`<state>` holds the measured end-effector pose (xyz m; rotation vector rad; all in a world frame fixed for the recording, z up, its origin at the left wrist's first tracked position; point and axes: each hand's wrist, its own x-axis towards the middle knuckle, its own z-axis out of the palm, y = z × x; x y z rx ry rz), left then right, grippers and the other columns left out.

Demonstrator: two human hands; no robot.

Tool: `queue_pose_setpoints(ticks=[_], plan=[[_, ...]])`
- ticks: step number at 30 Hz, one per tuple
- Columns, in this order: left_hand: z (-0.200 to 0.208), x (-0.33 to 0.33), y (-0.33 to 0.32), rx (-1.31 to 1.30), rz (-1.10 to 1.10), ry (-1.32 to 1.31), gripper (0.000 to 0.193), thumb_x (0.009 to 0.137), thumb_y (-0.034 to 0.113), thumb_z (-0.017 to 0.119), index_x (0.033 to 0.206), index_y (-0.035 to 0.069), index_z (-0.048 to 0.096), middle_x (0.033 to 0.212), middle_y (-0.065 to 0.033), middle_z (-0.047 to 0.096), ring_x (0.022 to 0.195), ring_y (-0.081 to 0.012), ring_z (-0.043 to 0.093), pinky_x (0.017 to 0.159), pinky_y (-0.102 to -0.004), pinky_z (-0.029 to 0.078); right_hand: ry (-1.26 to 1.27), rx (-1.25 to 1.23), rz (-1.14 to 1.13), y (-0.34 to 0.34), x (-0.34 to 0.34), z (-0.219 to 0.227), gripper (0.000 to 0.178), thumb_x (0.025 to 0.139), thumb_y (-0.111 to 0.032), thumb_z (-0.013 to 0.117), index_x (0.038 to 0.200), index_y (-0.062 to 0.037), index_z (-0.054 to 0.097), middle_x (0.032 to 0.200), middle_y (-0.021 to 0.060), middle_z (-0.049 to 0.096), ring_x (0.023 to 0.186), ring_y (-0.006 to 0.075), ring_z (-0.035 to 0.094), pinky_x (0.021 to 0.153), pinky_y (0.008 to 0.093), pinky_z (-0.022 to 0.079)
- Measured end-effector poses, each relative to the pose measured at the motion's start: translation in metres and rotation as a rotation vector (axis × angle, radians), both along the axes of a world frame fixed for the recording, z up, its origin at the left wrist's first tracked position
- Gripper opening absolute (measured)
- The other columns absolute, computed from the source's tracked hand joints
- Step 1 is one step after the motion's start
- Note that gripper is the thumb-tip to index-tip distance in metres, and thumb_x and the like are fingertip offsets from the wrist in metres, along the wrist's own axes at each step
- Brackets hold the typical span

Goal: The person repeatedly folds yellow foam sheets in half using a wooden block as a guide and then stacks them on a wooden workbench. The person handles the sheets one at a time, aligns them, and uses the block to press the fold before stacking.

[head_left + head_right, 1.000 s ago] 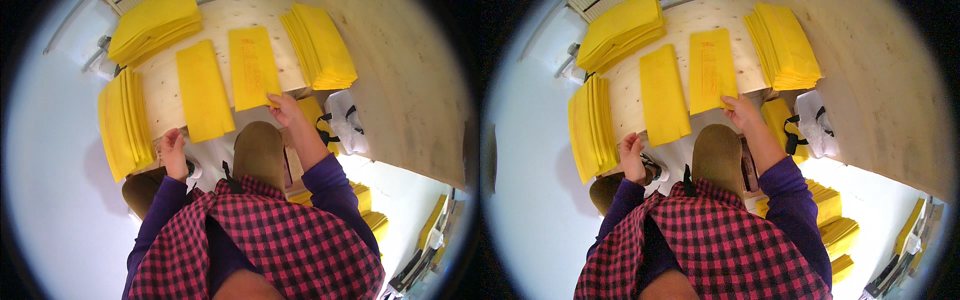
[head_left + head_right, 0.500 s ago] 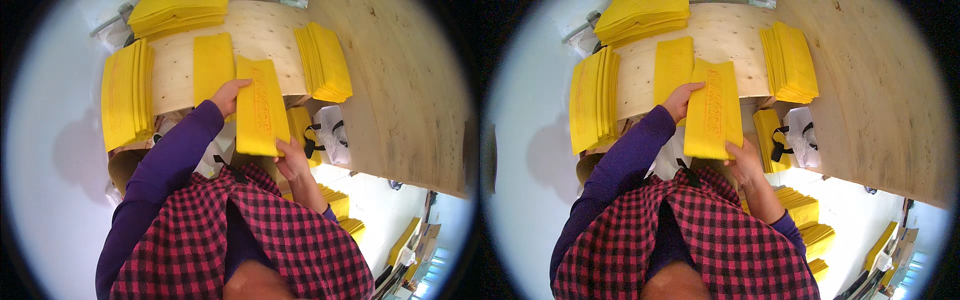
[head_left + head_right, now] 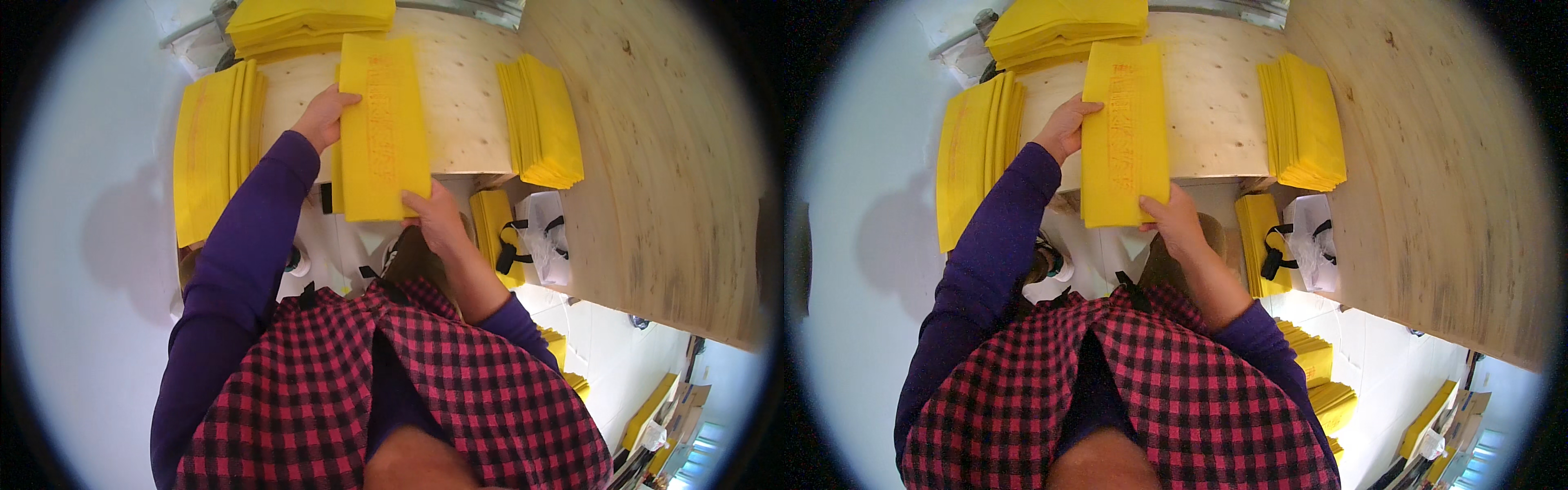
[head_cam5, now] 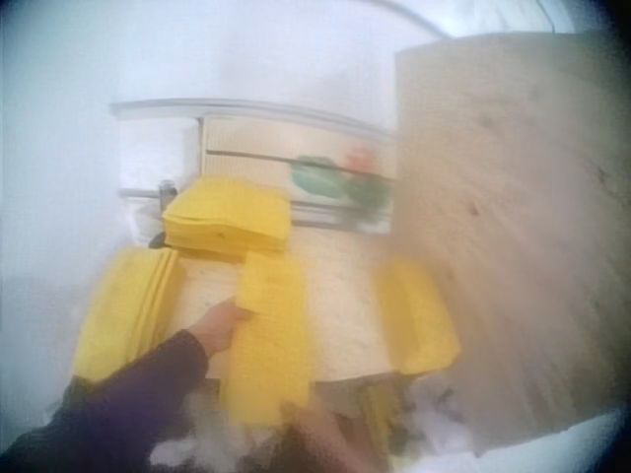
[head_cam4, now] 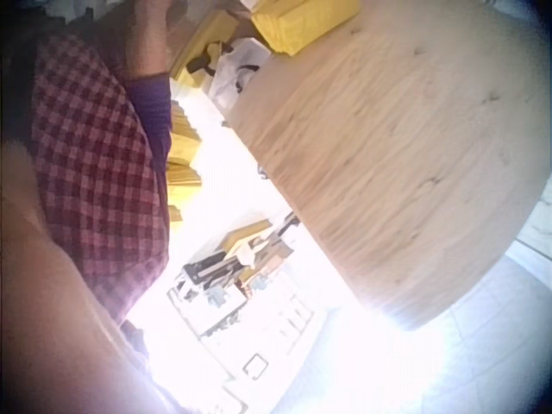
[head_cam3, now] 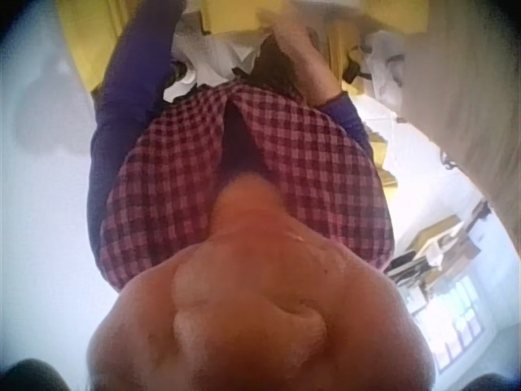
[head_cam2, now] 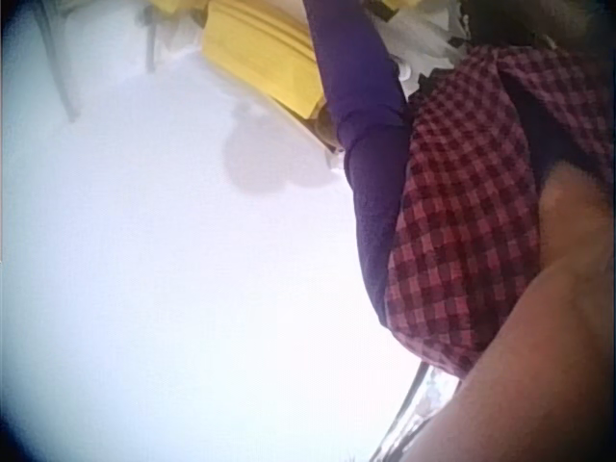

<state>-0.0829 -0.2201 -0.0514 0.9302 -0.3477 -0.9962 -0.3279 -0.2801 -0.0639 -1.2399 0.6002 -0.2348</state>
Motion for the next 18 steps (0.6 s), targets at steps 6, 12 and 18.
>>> queue_pose_setpoints(ticks=[6,12,18], plan=[[-0.039,0.019,0.004,0.442,0.280,-0.264,0.048,0.085,0.002,0.049,0.129,-0.006,0.032,0.119,-0.0183,0.051,0.101,-0.0248,0.056,0.083,-0.0333,0.048,0.324,-0.102,0.126,-0.006,0.025,-0.021,0.036,0.084,-0.025,0.060,0.110,-0.0012,0.051,0.096,0.0091,0.061,0.081,0.0177,0.062,0.060,0.0287,0.053],[-0.072,0.005,0.018,0.417,0.368,-0.397,0.059,0.084,0.005,0.052,0.135,-0.005,0.025,0.121,-0.0181,0.049,0.102,-0.0224,0.054,0.086,-0.0299,0.044,0.461,-0.649,0.140,-0.026,0.005,-0.038,0.042,0.083,-0.035,0.061,0.103,0.0018,0.054,0.091,0.0157,0.062,0.085,0.0229,0.063,0.068,0.0333,0.052],[-0.086,-0.015,0.029,0.374,0.438,-0.415,0.050,0.086,0.007,0.049,0.131,-0.005,0.033,0.120,-0.0173,0.051,0.104,-0.0206,0.053,0.086,-0.0290,0.044,0.338,-0.618,0.021,-0.031,0.023,-0.078,0.046,0.084,-0.035,0.060,0.107,0.0038,0.052,0.096,0.0143,0.062,0.087,0.0212,0.061,0.073,0.0326,0.050]])
